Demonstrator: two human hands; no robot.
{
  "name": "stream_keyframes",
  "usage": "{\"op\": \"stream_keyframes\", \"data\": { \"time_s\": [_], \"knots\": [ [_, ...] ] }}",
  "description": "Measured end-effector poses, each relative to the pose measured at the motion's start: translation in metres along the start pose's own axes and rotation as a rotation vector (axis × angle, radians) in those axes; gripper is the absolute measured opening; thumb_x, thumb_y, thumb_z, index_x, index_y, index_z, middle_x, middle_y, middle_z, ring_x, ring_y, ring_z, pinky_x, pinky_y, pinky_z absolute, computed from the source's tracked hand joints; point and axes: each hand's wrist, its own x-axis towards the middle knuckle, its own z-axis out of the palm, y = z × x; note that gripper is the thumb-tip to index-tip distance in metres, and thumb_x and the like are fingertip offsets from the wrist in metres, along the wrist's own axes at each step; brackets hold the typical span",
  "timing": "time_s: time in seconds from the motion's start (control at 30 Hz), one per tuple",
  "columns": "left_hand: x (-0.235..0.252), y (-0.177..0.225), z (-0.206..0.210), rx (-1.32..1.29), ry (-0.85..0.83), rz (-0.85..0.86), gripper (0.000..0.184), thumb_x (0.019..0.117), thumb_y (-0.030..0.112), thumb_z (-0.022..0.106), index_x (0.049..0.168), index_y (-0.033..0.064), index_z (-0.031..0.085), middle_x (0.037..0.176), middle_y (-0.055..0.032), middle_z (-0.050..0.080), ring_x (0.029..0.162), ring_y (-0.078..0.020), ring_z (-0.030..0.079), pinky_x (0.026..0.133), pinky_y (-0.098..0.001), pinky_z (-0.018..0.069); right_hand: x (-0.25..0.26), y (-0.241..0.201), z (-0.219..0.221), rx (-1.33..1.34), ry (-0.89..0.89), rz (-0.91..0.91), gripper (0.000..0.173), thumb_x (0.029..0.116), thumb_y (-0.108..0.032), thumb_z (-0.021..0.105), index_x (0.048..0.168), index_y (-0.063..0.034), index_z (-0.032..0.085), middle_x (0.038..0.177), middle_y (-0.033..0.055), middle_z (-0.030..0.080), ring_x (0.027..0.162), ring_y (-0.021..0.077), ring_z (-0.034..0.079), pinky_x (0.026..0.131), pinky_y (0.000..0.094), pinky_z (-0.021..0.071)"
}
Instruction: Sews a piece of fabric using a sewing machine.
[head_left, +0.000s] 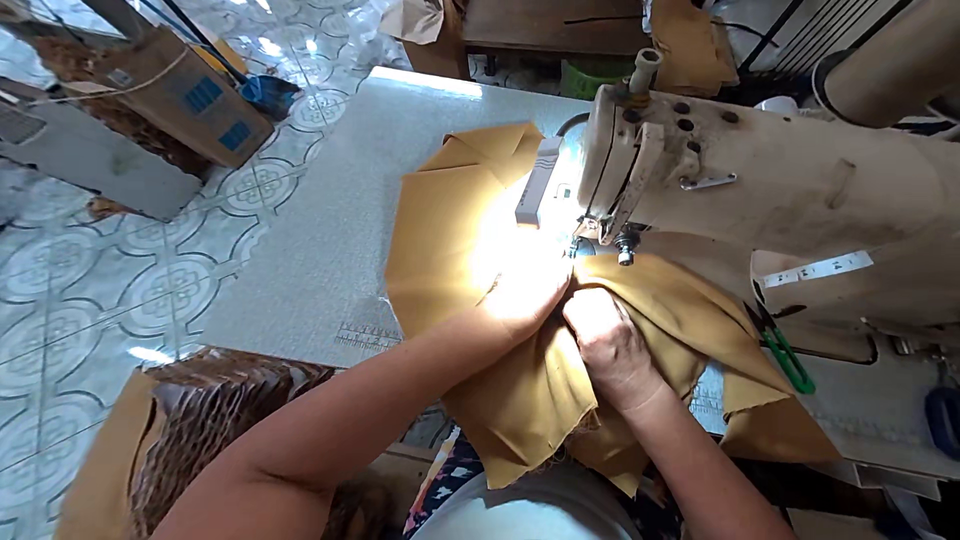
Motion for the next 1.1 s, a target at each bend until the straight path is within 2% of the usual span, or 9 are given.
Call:
{"op": "stream_keyframes", "data": {
  "time_s": [0.07, 0.2, 0.3, 0.37, 0.43, 0.47, 0.57, 0.87, 1.1],
  "knots": [
    [-0.004, 0.004, -0.005, 0.032, -0.066, -0.041, 0.025, 0.0991, 0.002, 0.056, 0.119, 0.0007, 0.07, 0.119, -0.0185, 0.067, 0.115, -0.0368, 0.063, 0.094, -0.0527, 0.0501, -0.001, -0.001, 0.0, -0.011, -0.003, 0.0, 0.018, 0.0972, -0.006, 0.055, 0.095, -0.0046, 0.074, 0.094, 0.0128, 0.073, 0.096, 0.0307, 0.071, 0.08, 0.0443, 0.0589],
    [-0.01, -0.012, 0.017, -0.077, 0.082, 0.033, 0.021, 0.1029, 0.015, 0.057, 0.113, 0.0061, 0.073, 0.121, -0.0107, 0.07, 0.113, -0.0278, 0.067, 0.095, -0.047, 0.0532, -0.001, -0.005, -0.005, -0.001, -0.065, 0.026, 0.022, 0.0993, -0.01, 0.055, 0.101, -0.0058, 0.076, 0.103, 0.0125, 0.075, 0.103, 0.0305, 0.072, 0.085, 0.0454, 0.0596],
    [-0.013, -0.019, 0.024, -0.144, 0.143, 0.078, 0.022, 0.1031, 0.017, 0.057, 0.112, 0.0072, 0.074, 0.125, -0.0092, 0.069, 0.118, -0.0258, 0.064, 0.1, -0.0455, 0.0506, 0.017, -0.004, -0.019, 0.082, -0.097, 0.138, 0.021, 0.0943, -0.009, 0.057, 0.097, -0.0054, 0.077, 0.1, 0.0101, 0.076, 0.097, 0.0241, 0.073, 0.084, 0.0399, 0.0603],
    [-0.015, -0.021, 0.026, -0.165, 0.132, 0.068, 0.024, 0.1041, 0.019, 0.055, 0.115, 0.0089, 0.074, 0.128, -0.0079, 0.069, 0.122, -0.0242, 0.063, 0.103, -0.0446, 0.0498, 0.03, 0.0, -0.021, 0.081, -0.038, 0.226, 0.015, 0.0944, -0.007, 0.06, 0.098, -0.0023, 0.074, 0.1, 0.0132, 0.073, 0.093, 0.0262, 0.073, 0.081, 0.0414, 0.0604],
    [-0.016, -0.021, 0.027, -0.167, 0.116, 0.06, 0.027, 0.1051, 0.022, 0.054, 0.119, 0.009, 0.073, 0.13, -0.0076, 0.068, 0.124, -0.0236, 0.063, 0.104, -0.0446, 0.0492, 0.037, 0.007, -0.014, -0.01, -0.061, 0.271, 0.019, 0.0967, -0.012, 0.061, 0.109, -0.0021, 0.072, 0.108, 0.0176, 0.071, 0.098, 0.0326, 0.072, 0.082, 0.0467, 0.0596],
    [-0.016, -0.021, 0.027, -0.164, 0.105, 0.055, 0.029, 0.1054, 0.023, 0.053, 0.12, 0.0088, 0.073, 0.131, -0.0077, 0.068, 0.124, -0.0238, 0.063, 0.104, -0.045, 0.0494, 0.037, 0.009, -0.009, -0.055, -0.099, 0.269, 0.024, 0.0984, -0.015, 0.06, 0.116, -0.0015, 0.071, 0.114, 0.0198, 0.07, 0.107, 0.0359, 0.069, 0.087, 0.0488, 0.0581],
    [-0.016, -0.02, 0.027, -0.148, 0.089, 0.047, 0.03, 0.1061, 0.025, 0.052, 0.123, 0.0102, 0.072, 0.132, -0.0065, 0.068, 0.123, -0.0233, 0.064, 0.102, -0.045, 0.0506, 0.03, 0.009, 0.001, -0.152, -0.142, 0.236, 0.033, 0.1, -0.017, 0.058, 0.126, -0.0004, 0.069, 0.123, 0.0234, 0.066, 0.115, 0.04, 0.065, 0.091, 0.0497, 0.0567],
    [-0.015, -0.019, 0.027, -0.24, 0.101, 0.014, 0.026, 0.1055, 0.023, 0.053, 0.118, 0.0107, 0.073, 0.129, -0.0044, 0.069, 0.122, -0.0202, 0.063, 0.104, -0.0423, 0.0488, 0.033, 0.011, 0.003, -0.236, -0.171, 0.212, 0.033, 0.1012, -0.02, 0.054, 0.125, -0.0017, 0.069, 0.118, 0.0229, 0.067, 0.11, 0.0403, 0.066, 0.086, 0.0504, 0.0575],
    [-0.016, -0.02, 0.027, -0.216, 0.124, 0.045, 0.027, 0.1045, 0.025, 0.056, 0.119, 0.0114, 0.074, 0.134, -0.0044, 0.067, 0.128, -0.021, 0.06, 0.108, -0.0428, 0.0458, 0.03, 0.011, 0.004, -0.23, -0.162, 0.23, 0.034, 0.101, -0.02, 0.055, 0.128, -0.0036, 0.068, 0.122, 0.0221, 0.066, 0.112, 0.0398, 0.065, 0.088, 0.0506, 0.0562]
  ]
}}
